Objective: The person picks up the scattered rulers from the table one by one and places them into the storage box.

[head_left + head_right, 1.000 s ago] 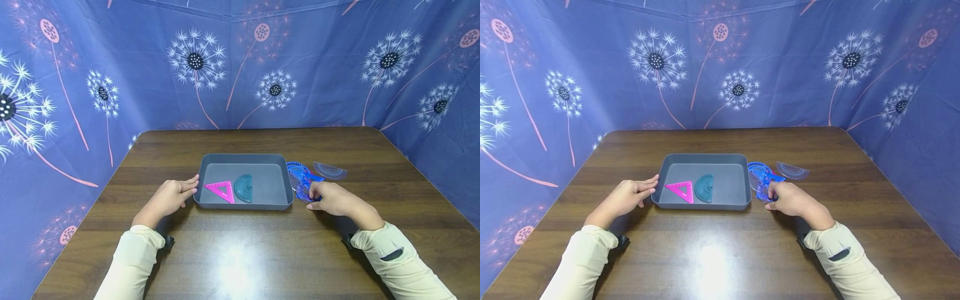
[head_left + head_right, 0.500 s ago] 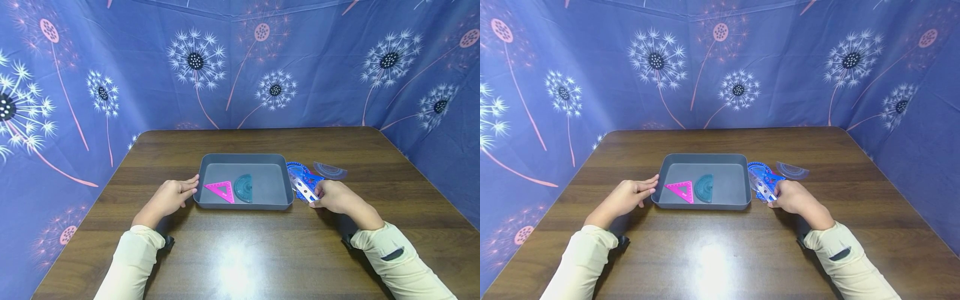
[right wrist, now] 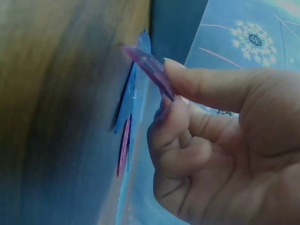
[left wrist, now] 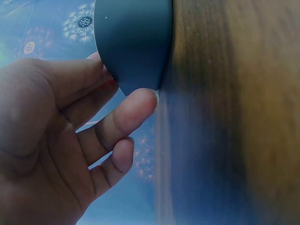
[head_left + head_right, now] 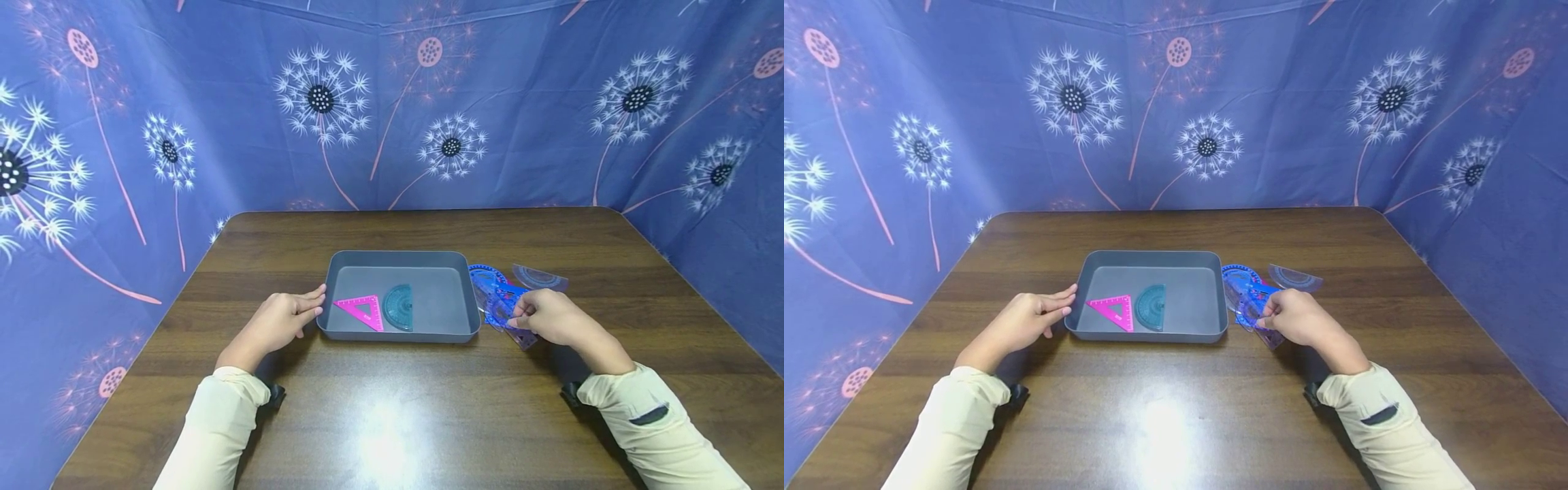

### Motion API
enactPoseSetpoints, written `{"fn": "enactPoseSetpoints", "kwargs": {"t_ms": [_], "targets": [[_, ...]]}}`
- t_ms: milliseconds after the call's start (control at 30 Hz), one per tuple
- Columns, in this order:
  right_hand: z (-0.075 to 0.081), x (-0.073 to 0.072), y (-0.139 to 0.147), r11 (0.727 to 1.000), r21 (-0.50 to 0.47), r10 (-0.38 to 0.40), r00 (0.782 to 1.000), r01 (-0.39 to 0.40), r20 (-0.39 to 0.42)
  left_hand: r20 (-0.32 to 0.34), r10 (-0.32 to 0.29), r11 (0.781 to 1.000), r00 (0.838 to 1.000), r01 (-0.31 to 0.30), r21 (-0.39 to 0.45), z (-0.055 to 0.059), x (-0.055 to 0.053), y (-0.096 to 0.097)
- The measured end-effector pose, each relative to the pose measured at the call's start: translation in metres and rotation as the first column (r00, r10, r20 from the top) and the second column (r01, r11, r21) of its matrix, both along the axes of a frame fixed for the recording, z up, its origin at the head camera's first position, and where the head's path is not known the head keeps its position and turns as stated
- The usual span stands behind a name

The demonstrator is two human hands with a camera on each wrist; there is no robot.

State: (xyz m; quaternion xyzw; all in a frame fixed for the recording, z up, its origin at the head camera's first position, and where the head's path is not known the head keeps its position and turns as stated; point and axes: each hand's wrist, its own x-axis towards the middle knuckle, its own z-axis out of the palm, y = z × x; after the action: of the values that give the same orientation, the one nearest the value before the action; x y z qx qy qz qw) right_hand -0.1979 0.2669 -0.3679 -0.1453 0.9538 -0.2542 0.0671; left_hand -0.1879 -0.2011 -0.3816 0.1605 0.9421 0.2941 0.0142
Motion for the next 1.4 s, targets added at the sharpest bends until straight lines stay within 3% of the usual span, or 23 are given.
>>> {"fn": "enactPoseSetpoints", "kwargs": {"t_ms": [667,900,1400], "targets": [[0.014,0.003,0.006,1.0,-0.009,-0.025,0.996,0.024,-0.089,0.001,-0.005,1.0,1.0,0.005,-0.004,0.004,-0.002,0.002],[0.021,0.008,0.006,0.998,-0.011,-0.062,0.995,0.062,-0.081,-0.009,-0.019,1.0,1.0,0.019,0.004,0.004,-0.002,0.003],[0.037,0.012,-0.015,0.986,-0.16,-0.078,0.981,0.05,-0.176,-0.002,-0.001,1.0,1.0,0.001,-0.006,0.001,0.001,0.0]]}}
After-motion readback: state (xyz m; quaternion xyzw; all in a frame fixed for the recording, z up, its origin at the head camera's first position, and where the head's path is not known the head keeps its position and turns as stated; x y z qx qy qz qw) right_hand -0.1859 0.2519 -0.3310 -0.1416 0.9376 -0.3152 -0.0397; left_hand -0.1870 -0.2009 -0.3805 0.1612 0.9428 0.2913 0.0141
